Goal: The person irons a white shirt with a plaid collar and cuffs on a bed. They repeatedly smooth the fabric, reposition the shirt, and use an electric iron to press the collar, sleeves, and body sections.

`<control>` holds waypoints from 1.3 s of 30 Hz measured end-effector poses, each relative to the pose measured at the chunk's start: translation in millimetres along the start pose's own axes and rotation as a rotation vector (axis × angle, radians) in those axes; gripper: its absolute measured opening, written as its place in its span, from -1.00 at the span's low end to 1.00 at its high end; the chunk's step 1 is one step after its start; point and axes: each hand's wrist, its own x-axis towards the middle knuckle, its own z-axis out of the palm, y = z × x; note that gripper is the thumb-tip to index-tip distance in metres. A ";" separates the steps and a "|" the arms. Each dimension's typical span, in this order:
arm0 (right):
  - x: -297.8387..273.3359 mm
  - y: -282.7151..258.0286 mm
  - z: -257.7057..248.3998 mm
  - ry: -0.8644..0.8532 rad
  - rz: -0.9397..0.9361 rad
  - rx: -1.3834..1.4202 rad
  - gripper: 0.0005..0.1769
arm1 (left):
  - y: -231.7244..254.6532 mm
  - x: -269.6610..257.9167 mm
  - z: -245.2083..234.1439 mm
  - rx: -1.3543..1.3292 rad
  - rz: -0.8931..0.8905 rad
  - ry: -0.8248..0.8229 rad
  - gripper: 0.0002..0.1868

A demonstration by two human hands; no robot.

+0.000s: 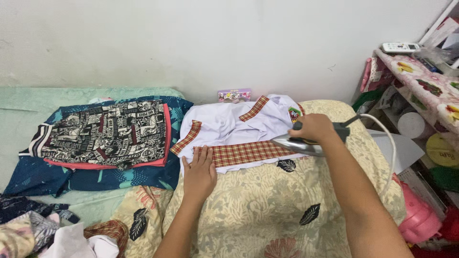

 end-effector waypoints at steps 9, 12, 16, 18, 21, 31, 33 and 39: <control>-11.1 5.2 -4.3 0.023 0.002 0.165 -0.36 | 0.6 1.2 0.0 0.035 0.000 0.014 -0.42; -17.4 -13.6 -8.0 -0.025 -0.075 0.143 -0.39 | 1.6 1.5 -1.3 0.029 0.000 0.022 -0.42; -29.3 -34.8 -13.2 0.016 -0.191 0.163 -0.41 | 3.6 1.1 -3.7 0.038 -0.016 0.011 -0.43; -34.9 -40.1 -16.1 0.045 -0.237 0.156 -0.41 | 4.4 0.7 -5.5 0.017 -0.033 -0.004 -0.42; -36.7 -44.3 -19.3 -0.019 -0.161 0.125 -0.38 | 5.6 0.8 -8.0 0.007 -0.041 -0.012 -0.42; -4.6 -37.4 -10.5 0.062 -0.142 0.134 -0.37 | 9.1 2.4 -15.7 -0.071 -0.122 -0.072 -0.41; -2.6 -38.5 -9.8 0.047 -0.116 0.135 -0.37 | 9.3 2.0 -19.7 -0.129 -0.140 0.041 -0.42; -13.9 -45.5 -14.7 0.016 -0.075 0.149 -0.40 | 7.7 -10.6 -25.5 -0.492 -0.334 0.306 -0.51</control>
